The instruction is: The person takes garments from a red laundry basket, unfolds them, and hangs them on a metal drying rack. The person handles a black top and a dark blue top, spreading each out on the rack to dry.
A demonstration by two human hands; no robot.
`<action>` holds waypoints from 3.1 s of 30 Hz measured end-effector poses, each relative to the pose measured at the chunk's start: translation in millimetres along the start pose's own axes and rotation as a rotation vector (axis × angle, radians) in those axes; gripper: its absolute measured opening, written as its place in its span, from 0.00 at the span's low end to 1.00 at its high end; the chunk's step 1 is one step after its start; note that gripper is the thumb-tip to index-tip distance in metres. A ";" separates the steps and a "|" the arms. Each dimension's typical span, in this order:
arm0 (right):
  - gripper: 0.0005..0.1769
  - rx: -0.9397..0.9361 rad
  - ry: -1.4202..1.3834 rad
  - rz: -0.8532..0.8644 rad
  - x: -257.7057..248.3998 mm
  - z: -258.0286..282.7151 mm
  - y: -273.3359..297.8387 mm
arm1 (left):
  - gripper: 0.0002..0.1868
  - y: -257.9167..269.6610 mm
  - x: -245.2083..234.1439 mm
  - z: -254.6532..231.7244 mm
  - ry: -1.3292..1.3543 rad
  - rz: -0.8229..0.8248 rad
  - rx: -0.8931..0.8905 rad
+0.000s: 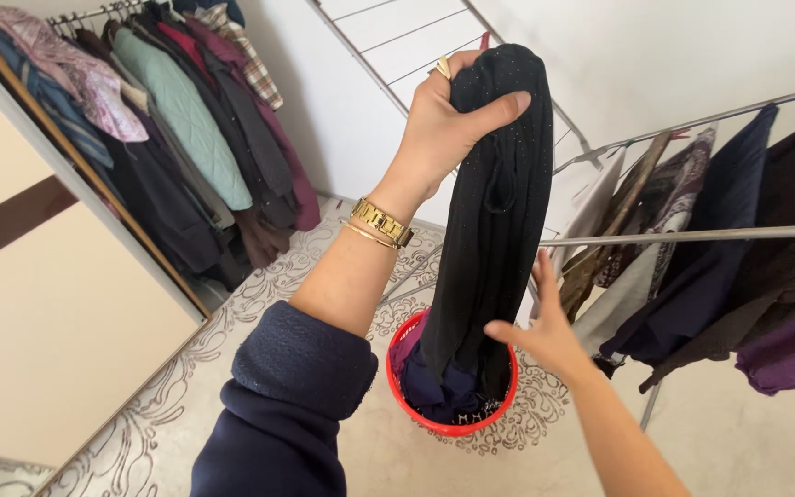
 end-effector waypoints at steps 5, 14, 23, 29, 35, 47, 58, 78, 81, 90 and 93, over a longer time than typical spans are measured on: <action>0.80 -0.142 -0.093 -0.163 27.2 -7.3 2.1 | 0.27 -14.6 20.7 -2.6 0.034 -0.039 -0.052; 0.90 0.157 0.077 -0.687 43.7 -1.7 -17.6 | 0.25 -37.6 56.9 3.7 0.144 -0.009 -0.019; 0.87 0.243 0.091 -0.909 8.0 -13.4 -27.2 | 0.24 -39.6 92.7 2.5 0.273 0.087 -0.014; 0.83 0.400 0.038 -0.934 -22.1 -27.8 -39.4 | 0.23 -45.6 118.2 6.7 0.334 0.145 -0.039; 0.79 0.523 0.068 -1.066 -76.2 -47.0 -64.1 | 0.24 -56.9 149.6 24.8 0.404 0.192 -0.003; 0.50 0.377 -0.023 -1.141 -221.6 -5.8 -75.1 | 0.24 -109.0 233.6 77.7 0.615 0.219 0.147; 0.35 0.168 -0.327 -1.135 -394.6 48.4 -94.2 | 0.23 -190.8 346.1 147.2 0.917 0.093 0.194; 0.09 -0.179 -0.904 -1.033 -646.4 135.5 -55.7 | 0.27 -234.4 493.5 224.9 1.128 0.075 0.113; 0.08 -0.220 -0.892 -1.067 -669.6 132.1 -55.0 | 0.24 -246.1 521.1 245.1 1.259 0.085 0.132; 0.08 -0.312 -0.749 -1.240 -721.5 93.8 -56.4 | 0.20 -289.1 599.7 292.7 1.403 0.185 0.111; 0.10 -0.231 -0.558 -1.308 -721.7 89.7 -51.9 | 0.20 -303.6 631.9 310.6 1.450 0.160 0.066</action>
Point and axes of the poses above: each hand's wrist, its own y-axis away from the middle knuckle, its own x-axis out of the palm, z = x × y, the point moved 2 cm from there along -y, towards the middle knuckle, and after that the axes turned 15 degrees about x, right-handed, at the moved point
